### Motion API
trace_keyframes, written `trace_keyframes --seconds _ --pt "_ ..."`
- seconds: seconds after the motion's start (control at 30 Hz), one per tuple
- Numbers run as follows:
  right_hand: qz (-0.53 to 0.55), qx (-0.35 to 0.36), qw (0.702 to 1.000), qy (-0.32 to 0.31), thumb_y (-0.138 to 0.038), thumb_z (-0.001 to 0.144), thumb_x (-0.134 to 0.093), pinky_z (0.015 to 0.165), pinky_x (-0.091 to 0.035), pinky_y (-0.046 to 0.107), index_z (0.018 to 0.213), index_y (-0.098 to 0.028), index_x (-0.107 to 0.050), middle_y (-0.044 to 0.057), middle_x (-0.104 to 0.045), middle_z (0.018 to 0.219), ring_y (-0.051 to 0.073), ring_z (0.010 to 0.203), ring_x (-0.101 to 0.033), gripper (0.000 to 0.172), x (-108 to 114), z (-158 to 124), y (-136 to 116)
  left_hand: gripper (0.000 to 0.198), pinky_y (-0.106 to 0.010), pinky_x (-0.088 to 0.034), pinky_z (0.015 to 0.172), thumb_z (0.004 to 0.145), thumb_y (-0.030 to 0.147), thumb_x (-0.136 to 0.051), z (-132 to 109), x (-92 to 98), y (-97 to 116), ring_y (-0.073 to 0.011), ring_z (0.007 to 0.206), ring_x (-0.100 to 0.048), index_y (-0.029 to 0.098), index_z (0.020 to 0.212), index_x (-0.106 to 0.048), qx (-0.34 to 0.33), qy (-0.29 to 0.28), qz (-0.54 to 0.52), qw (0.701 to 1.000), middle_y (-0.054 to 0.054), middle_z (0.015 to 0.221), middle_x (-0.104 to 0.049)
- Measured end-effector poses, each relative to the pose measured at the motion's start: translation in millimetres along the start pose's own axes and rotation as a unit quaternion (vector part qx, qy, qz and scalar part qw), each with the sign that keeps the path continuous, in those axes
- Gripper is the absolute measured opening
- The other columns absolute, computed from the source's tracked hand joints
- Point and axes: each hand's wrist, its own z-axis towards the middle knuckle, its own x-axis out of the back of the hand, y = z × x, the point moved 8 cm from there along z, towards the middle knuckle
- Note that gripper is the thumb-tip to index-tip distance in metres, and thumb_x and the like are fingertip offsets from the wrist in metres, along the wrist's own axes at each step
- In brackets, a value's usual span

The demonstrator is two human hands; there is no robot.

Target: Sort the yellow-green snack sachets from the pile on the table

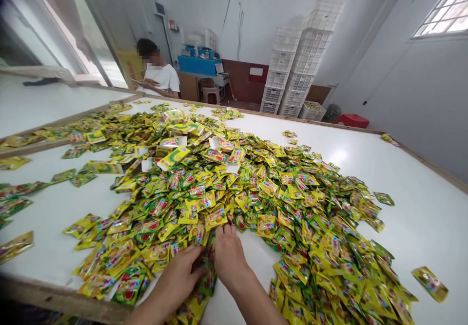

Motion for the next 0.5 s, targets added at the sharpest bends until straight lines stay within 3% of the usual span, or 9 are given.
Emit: trace_keyframes --seconds 0.1,0.2,0.3,0.4,0.5 --pt "-0.006 -0.041 0.999 -0.007 -0.012 0.063 -0.071 0.083 -0.046 0.040 0.097 -0.013 -0.061 0.016 -0.062 0.101 0.032 0.096 -0.056 0.036 -4 2 11 0.014 -0.025 -0.049 0.064 0.080 0.027 -0.062 26 49.3 2 -0.0189 0.067 -0.067 0.025 0.078 -0.075 -0.028 0.028 -0.029 0.999 0.001 0.070 -0.073" --pt "-0.015 -0.039 0.999 -0.002 -0.012 0.060 -0.074 0.078 -0.048 0.037 0.094 -0.015 -0.060 0.014 -0.062 0.101 0.032 0.095 -0.057 0.037 -4 -5 14 0.032 -0.031 -0.049 0.084 0.091 0.038 -0.048 81 132.4 -17 -0.0242 0.094 -0.066 0.021 0.104 -0.071 0.010 0.166 -0.012 0.986 -0.006 0.103 -0.074" --pt "-0.089 -0.010 0.995 0.039 -0.001 0.067 -0.063 0.078 -0.047 0.036 0.100 -0.016 -0.058 0.012 -0.063 0.099 0.029 0.092 -0.058 0.037 -6 -26 9 0.048 -0.047 -0.038 0.101 0.085 0.033 -0.055 145 197.5 -41 -0.0385 0.125 -0.048 0.012 0.129 -0.057 0.075 0.271 0.028 0.959 -0.019 0.134 -0.056" --pt "-0.166 0.034 0.984 0.058 0.005 0.070 -0.055 0.069 -0.047 0.032 0.098 -0.018 -0.057 0.008 -0.066 0.086 0.026 0.079 -0.060 0.036 -25 -48 6 0.058 -0.062 -0.039 0.091 0.073 0.031 -0.069 189 218.2 -56 -0.0523 0.116 -0.049 0.003 0.123 -0.060 0.126 0.286 0.045 0.949 -0.032 0.122 -0.060" --pt "-0.185 0.069 0.978 0.068 0.006 0.065 -0.055 0.065 -0.046 0.030 0.090 -0.020 -0.056 0.005 -0.067 0.080 0.025 0.075 -0.062 0.036 -48 -65 14 0.046 -0.057 -0.041 0.090 0.072 0.026 -0.069 191 219.8 -55 -0.0467 0.107 -0.057 0.008 0.115 -0.066 0.112 0.296 0.053 0.947 -0.026 0.114 -0.066"
